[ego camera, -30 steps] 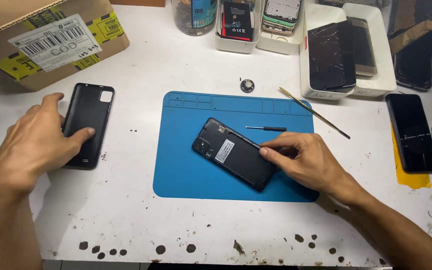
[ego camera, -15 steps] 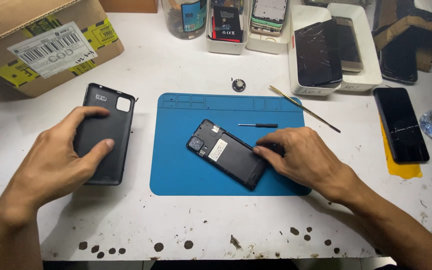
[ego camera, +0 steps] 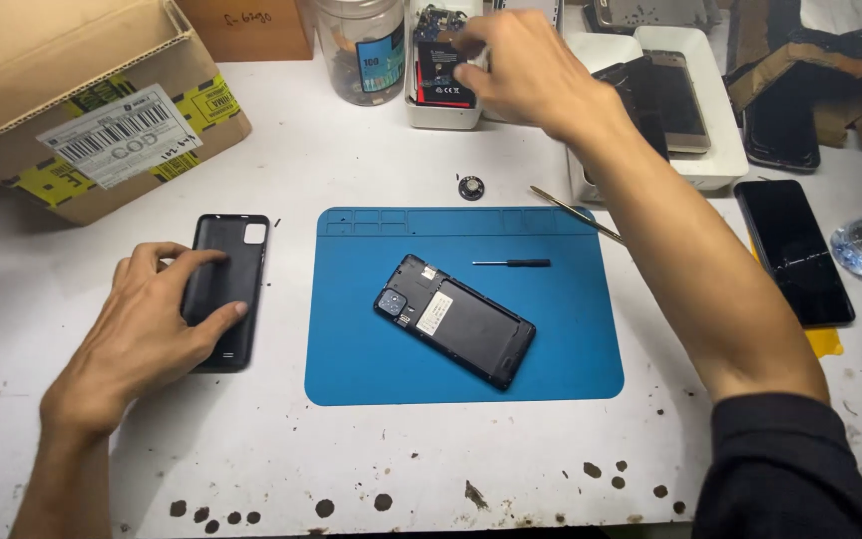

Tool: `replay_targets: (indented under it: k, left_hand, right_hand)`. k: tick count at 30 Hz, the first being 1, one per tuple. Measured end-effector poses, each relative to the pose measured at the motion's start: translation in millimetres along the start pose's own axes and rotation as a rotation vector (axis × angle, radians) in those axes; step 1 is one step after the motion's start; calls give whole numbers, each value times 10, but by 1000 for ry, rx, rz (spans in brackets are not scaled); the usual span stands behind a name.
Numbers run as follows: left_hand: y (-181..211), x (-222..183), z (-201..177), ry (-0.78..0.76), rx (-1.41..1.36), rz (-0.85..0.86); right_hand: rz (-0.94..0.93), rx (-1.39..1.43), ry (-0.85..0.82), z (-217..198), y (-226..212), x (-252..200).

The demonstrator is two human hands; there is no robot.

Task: Disassembling a mobile phone to remove the battery and internal components using a screwdriver and prying tool.

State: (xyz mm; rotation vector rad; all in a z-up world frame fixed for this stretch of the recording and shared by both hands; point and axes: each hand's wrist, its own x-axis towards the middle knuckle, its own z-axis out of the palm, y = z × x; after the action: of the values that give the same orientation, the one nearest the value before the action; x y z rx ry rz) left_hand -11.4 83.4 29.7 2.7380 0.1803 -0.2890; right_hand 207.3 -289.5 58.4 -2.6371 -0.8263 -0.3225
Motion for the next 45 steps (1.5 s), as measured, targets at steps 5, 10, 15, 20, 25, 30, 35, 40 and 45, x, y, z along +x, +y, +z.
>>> replay_targets:
  k: [5,10,15,20,25,30,35,40,45]
  left_hand:
    - [-234,85,86,116,-126,104]
    - [-275,112,122,157,-90,187]
    - [-315,118,159,177,-38,241]
    - [-346,133,185,198,-14,272]
    - [-253,69,141,153,8,213]
    - [-315,83,196,187,41,251]
    - [-263,37,180,202,144,244]
    - [-191,-33,222,363,306,321]
    - [198,-137,204,419,172,671]
  right_hand:
    - [191,-96,-322,54,89,638]
    - [229,-269,-565,151,145,883]
    - [324,-259,-623,16,-27,817]
    - [275,-186,-547,114,377,879]
    - [165,46,-483,-121,335,708]
    - [171,-197,-195,-279,509,492]
    - [339,1067,-112,-327,-24,-273]
    - [551,1247,-270,-167,-226,-878]
    - [-99,752,4,-199,-638,-1407]
